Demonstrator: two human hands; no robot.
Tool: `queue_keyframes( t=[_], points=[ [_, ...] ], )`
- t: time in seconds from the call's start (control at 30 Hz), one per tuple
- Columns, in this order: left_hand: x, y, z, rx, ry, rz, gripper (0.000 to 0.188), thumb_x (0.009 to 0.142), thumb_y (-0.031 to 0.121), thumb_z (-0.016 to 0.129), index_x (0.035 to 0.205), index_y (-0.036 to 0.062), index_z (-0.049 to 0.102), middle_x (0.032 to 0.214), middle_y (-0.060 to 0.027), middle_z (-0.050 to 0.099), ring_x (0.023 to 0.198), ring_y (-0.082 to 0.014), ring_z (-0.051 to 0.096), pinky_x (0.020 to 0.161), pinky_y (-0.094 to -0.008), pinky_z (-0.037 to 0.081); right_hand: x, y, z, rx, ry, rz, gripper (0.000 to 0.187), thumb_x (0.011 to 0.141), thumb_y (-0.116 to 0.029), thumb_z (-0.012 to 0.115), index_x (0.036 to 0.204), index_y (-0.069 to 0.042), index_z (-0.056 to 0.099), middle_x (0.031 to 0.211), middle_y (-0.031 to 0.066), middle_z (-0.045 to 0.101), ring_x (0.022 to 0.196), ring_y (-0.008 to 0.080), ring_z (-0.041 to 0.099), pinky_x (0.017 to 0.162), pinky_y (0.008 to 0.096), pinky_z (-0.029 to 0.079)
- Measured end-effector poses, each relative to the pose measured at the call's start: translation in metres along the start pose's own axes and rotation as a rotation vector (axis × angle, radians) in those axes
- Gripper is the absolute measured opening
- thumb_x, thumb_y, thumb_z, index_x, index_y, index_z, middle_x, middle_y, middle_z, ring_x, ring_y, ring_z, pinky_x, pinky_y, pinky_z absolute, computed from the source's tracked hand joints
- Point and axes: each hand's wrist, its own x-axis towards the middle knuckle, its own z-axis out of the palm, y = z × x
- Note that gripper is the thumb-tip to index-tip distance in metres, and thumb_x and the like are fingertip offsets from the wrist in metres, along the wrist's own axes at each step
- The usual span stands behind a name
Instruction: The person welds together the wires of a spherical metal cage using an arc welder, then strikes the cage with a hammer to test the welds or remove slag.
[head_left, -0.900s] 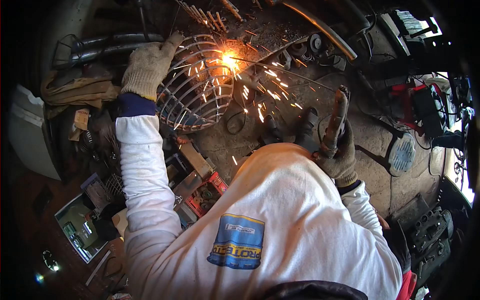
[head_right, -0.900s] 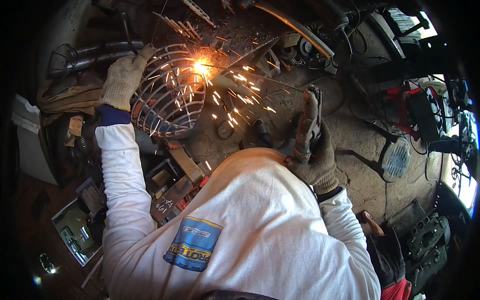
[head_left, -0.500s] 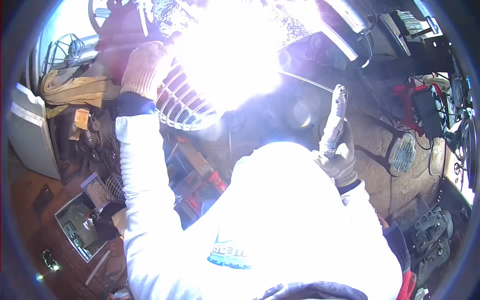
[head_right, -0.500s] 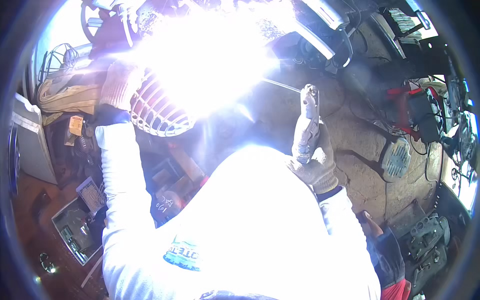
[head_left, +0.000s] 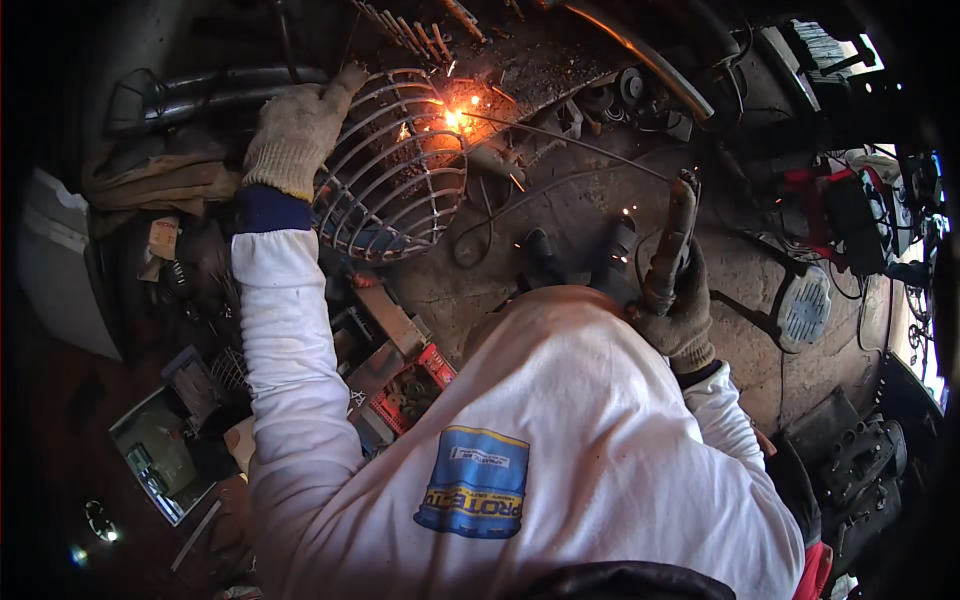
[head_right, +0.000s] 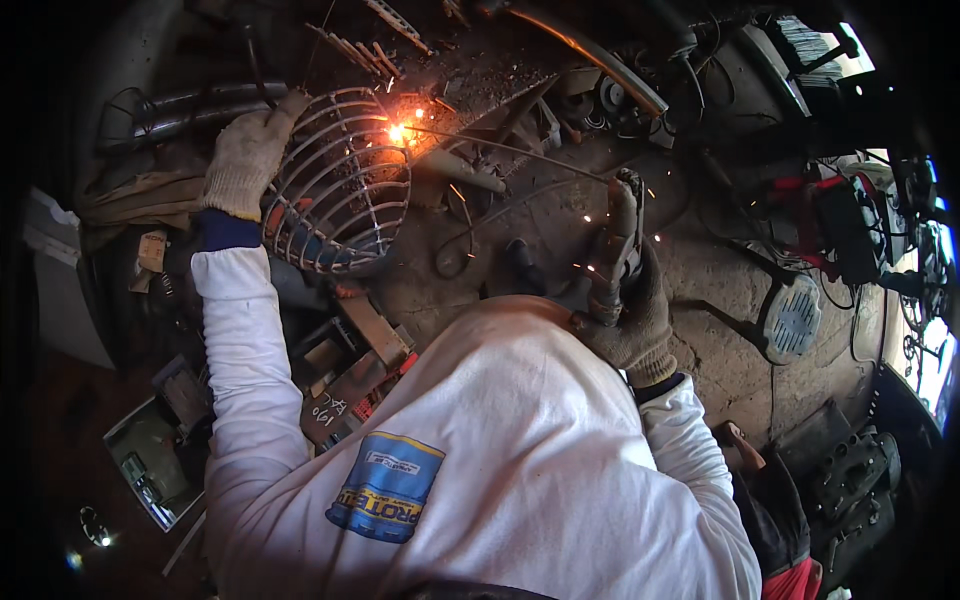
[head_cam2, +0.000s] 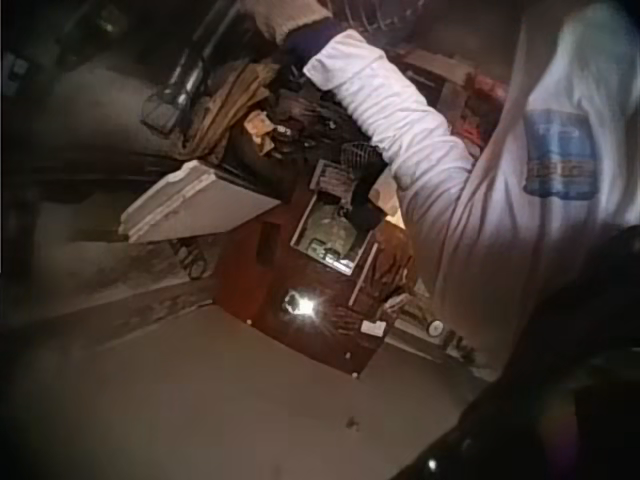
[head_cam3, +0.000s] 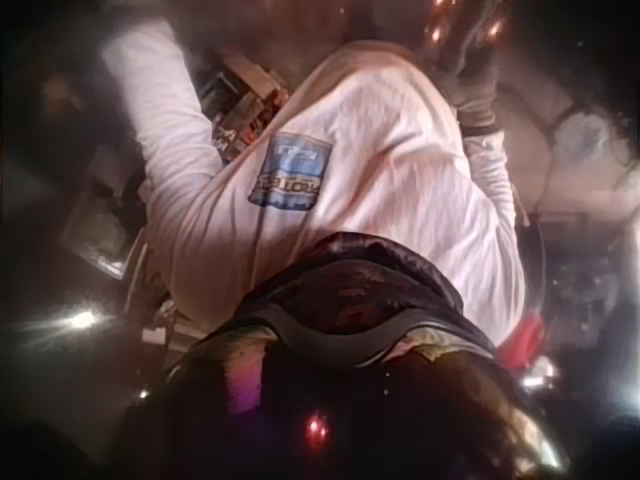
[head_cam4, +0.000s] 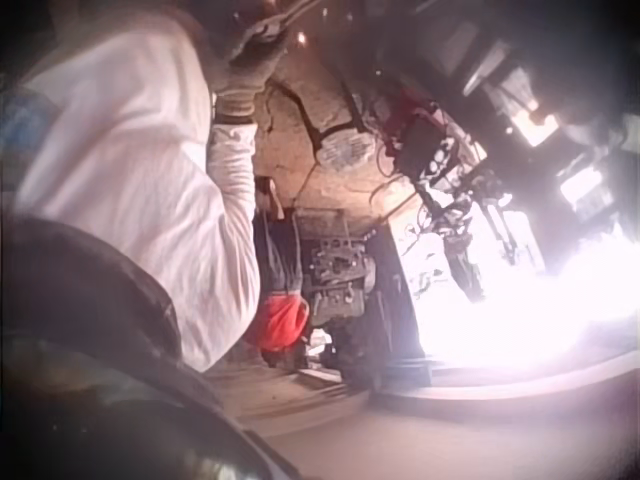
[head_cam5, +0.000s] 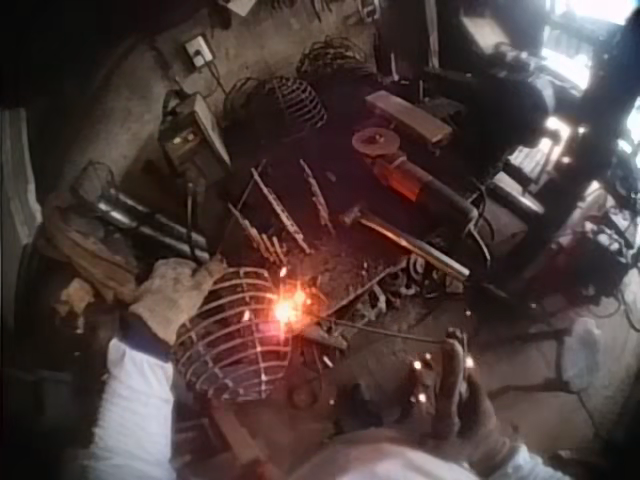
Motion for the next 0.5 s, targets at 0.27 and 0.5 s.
queue_keyframes(
  t=[0.27, 0.5],
  points=[
    [-0.001, 0.029, -0.047, -0.299, -0.127, -0.275, 0.063, 0.095, 0.064, 0.039, 0.120, 0.0133, 0.067, 0.116, -0.0227, 0.065, 0.108, -0.0417, 0.063, 0.094, -0.0499, 0.049, 0.002, -0.010, -0.001, -0.064, -0.017, -0.019, 0.112, 0.059, -0.033, 0.092, 0.146, 0.003, 0.032, 0.140, 0.0173, 0.048, 0.129, 0.0271, 0.049, 0.108, 0.0394, 0.038],
    [0.003, 0.034, -0.051, -0.357, -0.148, -0.356, 0.062, 0.094, 0.060, 0.040, 0.124, 0.0085, 0.057, 0.102, -0.0252, 0.066, 0.105, -0.0399, 0.063, 0.091, -0.0489, 0.048, 0.005, -0.015, 0.003, -0.112, 0.005, -0.075, 0.098, 0.071, -0.036, 0.084, 0.145, 0.004, 0.034, 0.134, 0.0174, 0.052, 0.122, 0.0270, 0.052, 0.103, 0.0376, 0.040]
  ],
)
